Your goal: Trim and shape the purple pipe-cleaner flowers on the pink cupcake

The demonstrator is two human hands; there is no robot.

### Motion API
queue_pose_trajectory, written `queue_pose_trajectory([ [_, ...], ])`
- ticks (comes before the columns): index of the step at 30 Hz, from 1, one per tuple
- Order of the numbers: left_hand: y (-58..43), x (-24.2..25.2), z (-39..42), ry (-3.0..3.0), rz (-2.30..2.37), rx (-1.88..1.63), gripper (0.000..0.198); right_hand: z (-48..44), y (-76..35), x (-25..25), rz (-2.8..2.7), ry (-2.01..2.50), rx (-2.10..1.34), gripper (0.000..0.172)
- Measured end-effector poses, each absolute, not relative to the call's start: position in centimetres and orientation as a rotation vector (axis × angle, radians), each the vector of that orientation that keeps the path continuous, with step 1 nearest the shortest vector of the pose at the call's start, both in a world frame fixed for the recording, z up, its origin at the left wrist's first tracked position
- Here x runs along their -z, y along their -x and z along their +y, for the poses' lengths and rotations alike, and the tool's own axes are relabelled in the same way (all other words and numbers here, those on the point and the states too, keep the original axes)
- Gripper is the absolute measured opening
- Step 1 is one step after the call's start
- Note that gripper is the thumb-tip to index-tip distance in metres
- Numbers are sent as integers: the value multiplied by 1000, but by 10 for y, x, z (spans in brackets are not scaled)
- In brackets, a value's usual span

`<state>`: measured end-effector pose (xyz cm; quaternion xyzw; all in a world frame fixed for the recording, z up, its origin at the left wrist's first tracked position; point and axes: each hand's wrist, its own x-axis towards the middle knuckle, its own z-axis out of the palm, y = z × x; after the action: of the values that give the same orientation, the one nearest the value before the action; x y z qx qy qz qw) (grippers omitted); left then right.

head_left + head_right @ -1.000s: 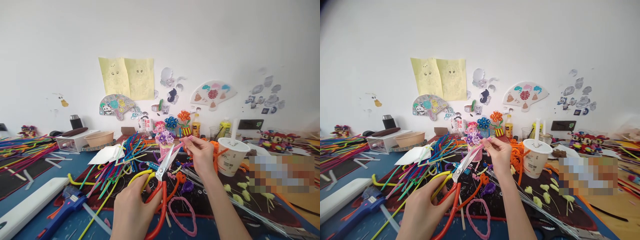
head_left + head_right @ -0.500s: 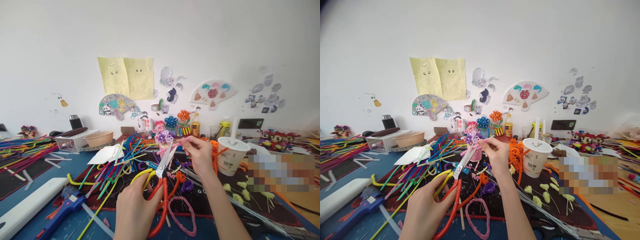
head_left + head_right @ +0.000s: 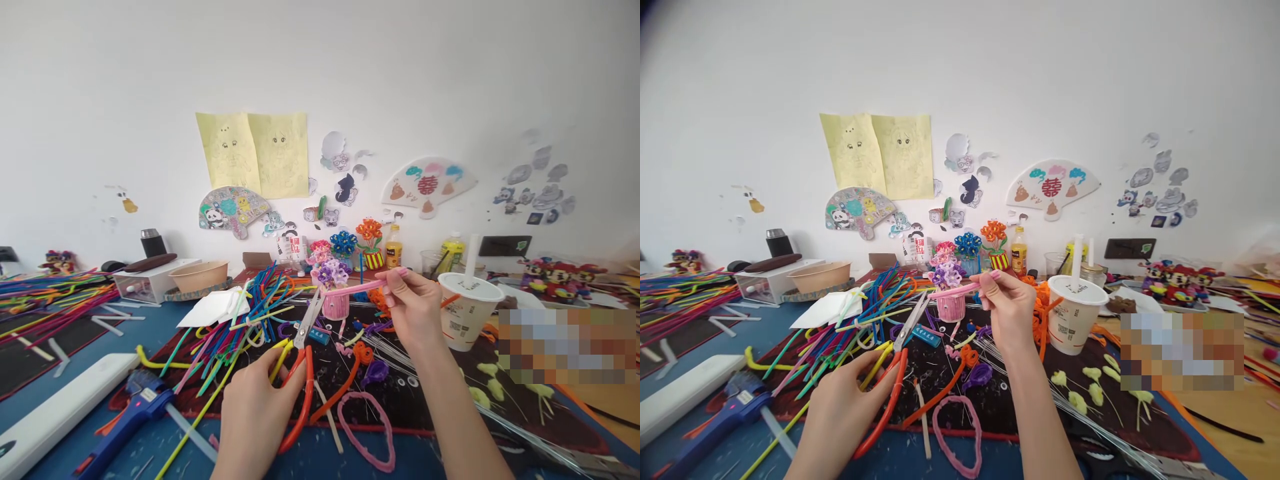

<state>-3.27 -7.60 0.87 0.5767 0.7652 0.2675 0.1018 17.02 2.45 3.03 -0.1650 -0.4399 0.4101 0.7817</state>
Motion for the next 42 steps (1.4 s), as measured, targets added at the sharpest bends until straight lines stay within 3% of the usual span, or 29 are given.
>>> queue_pose_trajectory([
  [7,36,-3,-73,-1793,2113,-907,42,24,-171,-31,-896,335,-907,23],
  [22,44,15,-72,-2006,2112,-826,35,24,-173,-32,-878,349,-882,28],
  [30,44,15,-78,-2053,2179,-885,28,21,-156,-30,-1325,496,-911,29],
  [42,26,6,-81,-1985,2278,-594,22,20,-144,-24,-1410,553,-945,28],
])
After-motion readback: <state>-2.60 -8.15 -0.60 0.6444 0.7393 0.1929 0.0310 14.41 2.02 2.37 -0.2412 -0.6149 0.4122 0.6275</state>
